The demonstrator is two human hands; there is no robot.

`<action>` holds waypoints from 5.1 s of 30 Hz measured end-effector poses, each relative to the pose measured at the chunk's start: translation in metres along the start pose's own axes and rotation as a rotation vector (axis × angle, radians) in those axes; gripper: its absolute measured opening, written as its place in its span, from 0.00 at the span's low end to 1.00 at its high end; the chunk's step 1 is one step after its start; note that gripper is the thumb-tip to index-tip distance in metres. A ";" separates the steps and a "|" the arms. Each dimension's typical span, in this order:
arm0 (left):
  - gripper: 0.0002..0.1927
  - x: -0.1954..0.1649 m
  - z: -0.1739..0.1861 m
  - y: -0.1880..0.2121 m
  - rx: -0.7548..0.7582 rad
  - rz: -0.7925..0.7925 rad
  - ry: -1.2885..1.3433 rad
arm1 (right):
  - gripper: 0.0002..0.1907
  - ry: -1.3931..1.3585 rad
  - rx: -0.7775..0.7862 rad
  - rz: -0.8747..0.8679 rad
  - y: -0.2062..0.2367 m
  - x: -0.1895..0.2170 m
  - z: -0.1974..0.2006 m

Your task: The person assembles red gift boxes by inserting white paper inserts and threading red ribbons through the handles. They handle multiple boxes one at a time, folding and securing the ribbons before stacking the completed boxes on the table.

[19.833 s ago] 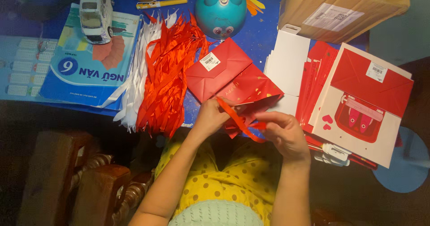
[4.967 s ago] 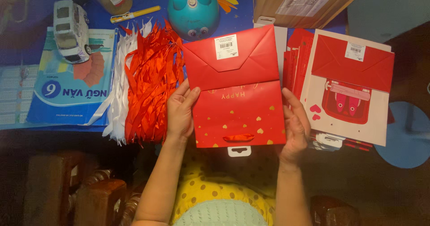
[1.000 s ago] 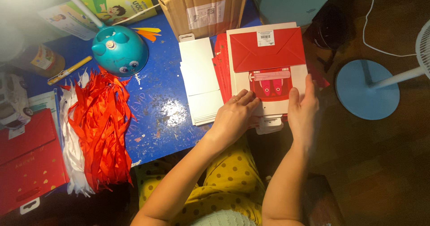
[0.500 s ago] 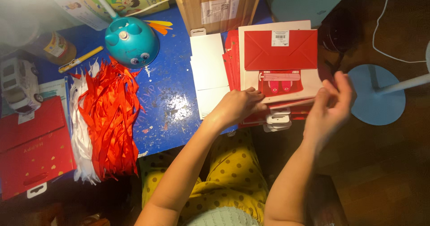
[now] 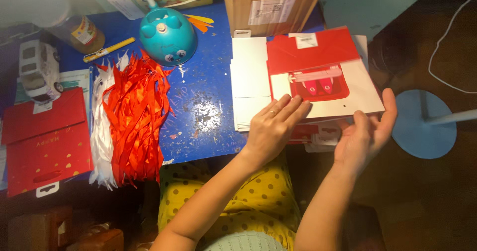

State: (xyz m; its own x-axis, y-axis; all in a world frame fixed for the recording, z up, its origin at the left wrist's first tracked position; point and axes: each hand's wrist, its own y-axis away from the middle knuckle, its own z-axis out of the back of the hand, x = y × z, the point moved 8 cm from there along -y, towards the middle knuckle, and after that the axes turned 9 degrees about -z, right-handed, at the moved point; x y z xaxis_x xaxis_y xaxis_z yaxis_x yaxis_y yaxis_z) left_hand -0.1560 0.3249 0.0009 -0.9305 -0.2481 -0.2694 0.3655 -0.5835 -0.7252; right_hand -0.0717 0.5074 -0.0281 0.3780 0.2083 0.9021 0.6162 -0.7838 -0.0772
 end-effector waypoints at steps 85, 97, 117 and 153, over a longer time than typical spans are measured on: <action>0.12 0.058 0.219 0.040 -0.243 0.170 -0.230 | 0.28 1.739 0.368 0.512 -0.048 -0.223 -0.197; 0.13 0.061 0.219 0.037 -0.235 0.169 -0.206 | 0.33 1.485 0.543 0.202 -0.052 -0.208 -0.193; 0.08 0.073 0.192 0.036 -0.116 0.170 -0.223 | 0.15 0.677 1.036 0.485 0.089 0.034 -0.235; 0.17 0.093 0.157 0.079 0.040 0.274 0.044 | 0.39 0.862 0.952 -0.159 0.033 -0.125 -0.219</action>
State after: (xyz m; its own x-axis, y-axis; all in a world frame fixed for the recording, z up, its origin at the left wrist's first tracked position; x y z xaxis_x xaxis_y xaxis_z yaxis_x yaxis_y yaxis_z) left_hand -0.2096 0.1339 0.0180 -0.7969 -0.3673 -0.4796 0.6031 -0.5297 -0.5964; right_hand -0.2496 0.3272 -0.0503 -0.0890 -0.4609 0.8830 0.9943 0.0116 0.1063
